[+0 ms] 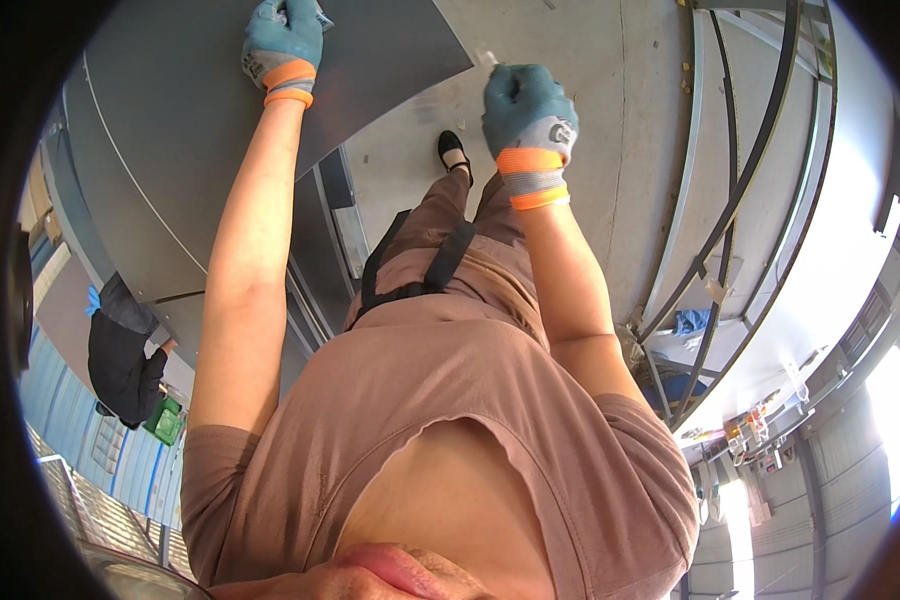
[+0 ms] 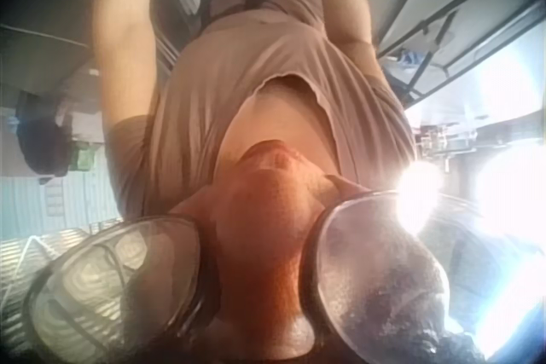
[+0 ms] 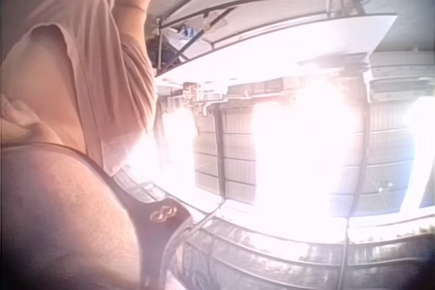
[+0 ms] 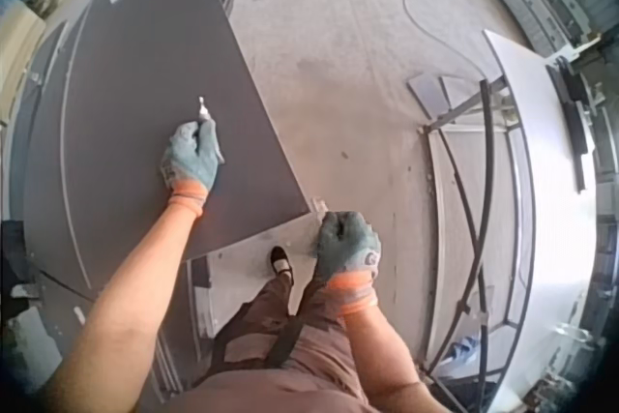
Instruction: The person applies a bead of adhesive along the edge of a large dark panel using a caulking gun, then smooths it with a plastic spreader. They later wipe the panel surface with a cloth and a water bottle.
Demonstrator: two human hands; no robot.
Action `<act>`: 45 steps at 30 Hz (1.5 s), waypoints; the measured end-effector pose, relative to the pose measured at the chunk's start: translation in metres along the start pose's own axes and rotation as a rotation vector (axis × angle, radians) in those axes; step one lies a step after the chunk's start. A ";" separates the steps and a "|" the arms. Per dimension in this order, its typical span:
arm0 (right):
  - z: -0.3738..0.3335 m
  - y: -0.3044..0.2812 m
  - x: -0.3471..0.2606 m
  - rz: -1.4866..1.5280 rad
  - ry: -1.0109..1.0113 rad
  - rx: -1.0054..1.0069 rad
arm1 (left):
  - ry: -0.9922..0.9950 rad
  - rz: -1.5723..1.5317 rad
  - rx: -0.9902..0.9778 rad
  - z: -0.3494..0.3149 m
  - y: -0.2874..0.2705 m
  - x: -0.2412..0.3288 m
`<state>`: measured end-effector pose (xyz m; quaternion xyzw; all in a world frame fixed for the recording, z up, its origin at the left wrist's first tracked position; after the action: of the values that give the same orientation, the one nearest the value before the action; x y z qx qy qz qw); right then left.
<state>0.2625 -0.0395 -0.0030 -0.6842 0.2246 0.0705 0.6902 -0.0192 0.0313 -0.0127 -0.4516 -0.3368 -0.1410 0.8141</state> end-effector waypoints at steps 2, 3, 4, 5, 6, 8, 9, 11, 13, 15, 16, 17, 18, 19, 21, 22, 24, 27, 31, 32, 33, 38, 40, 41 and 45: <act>0.006 0.000 0.014 0.027 0.064 0.021 | -0.018 -0.015 -0.009 -0.001 -0.001 0.003; 0.007 -0.003 0.018 0.084 0.115 0.029 | 0.004 0.003 0.013 -0.002 -0.001 0.003; 0.008 -0.005 0.021 0.095 0.130 0.021 | 0.025 0.020 0.035 -0.003 -0.002 0.003; 0.010 -0.007 0.024 0.106 0.145 0.013 | 0.018 0.006 0.027 -0.003 -0.002 0.002; 0.011 -0.008 0.026 0.119 0.161 0.005 | 0.013 -0.006 0.018 -0.003 -0.002 0.002; 0.011 -0.009 0.027 0.137 0.181 -0.033 | 0.005 -0.016 0.012 -0.003 -0.001 0.001; 0.011 -0.009 0.029 0.160 0.199 -0.042 | 0.005 -0.013 0.015 -0.005 -0.001 0.002; 0.011 -0.008 0.032 0.210 0.197 -0.037 | 0.018 -0.003 0.026 -0.007 0.000 0.004; 0.009 -0.004 0.033 0.261 0.158 -0.006 | 0.043 0.010 0.042 -0.008 0.001 0.004; 0.005 0.002 0.033 0.433 0.262 -0.111 | 0.041 -0.003 0.038 -0.008 0.001 0.004; 0.003 0.004 0.031 0.519 0.313 -0.164 | 0.039 -0.009 0.036 -0.008 0.001 0.004; -0.001 0.004 0.027 0.581 0.335 -0.200 | 0.028 -0.015 0.023 -0.009 0.001 0.004; -0.004 0.004 0.024 0.622 0.361 -0.234 | 0.017 -0.022 0.011 -0.008 0.000 0.006; -0.006 0.004 0.022 0.663 0.386 -0.268 | 0.006 -0.030 -0.002 -0.008 0.000 0.007; -0.010 0.002 0.016 0.709 0.410 -0.322 | -0.021 -0.020 -0.026 -0.007 0.000 0.010; -0.010 0.003 0.014 0.701 0.405 -0.320 | -0.035 -0.013 -0.038 -0.008 -0.001 0.010; -0.011 0.005 0.011 0.684 0.395 -0.315 | 0.046 0.008 0.025 -0.008 0.001 0.006; -0.011 -0.001 0.003 0.669 0.399 -0.352 | 0.096 0.034 0.062 -0.008 0.001 0.000; -0.014 0.011 0.011 0.729 0.413 -0.346 | 0.035 0.021 0.024 -0.009 0.001 0.003; -0.014 0.013 0.012 0.737 0.431 -0.352 | 0.010 0.021 0.016 -0.010 0.001 0.005; -0.015 0.014 0.013 0.746 0.448 -0.359 | -0.013 0.023 0.007 -0.010 0.000 0.007; -0.018 0.013 0.019 0.578 0.374 -0.318 | -0.029 0.007 -0.001 -0.010 0.000 0.011; -0.021 0.012 0.023 0.510 0.350 -0.314 | 0.023 0.030 0.047 -0.011 -0.001 0.008; -0.025 0.007 0.026 0.472 0.337 -0.314 | 0.007 0.017 0.037 -0.011 -0.001 0.005; -0.038 0.020 0.059 0.538 0.409 -0.298 | 0.028 0.020 0.040 -0.010 0.000 0.006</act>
<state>0.2987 -0.0884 -0.0436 -0.6936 0.5171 0.1428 0.4808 -0.0104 0.0233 -0.0121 -0.4365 -0.3235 -0.1322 0.8291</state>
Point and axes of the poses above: each hand's wrist, its own z-axis towards the middle knuckle, its own y-axis out of the palm, x = y × z, the point moved 3 cm from there along z, towards the middle knuckle, and after that the axes turned 12 degrees about -z, right-handed, at the moved point
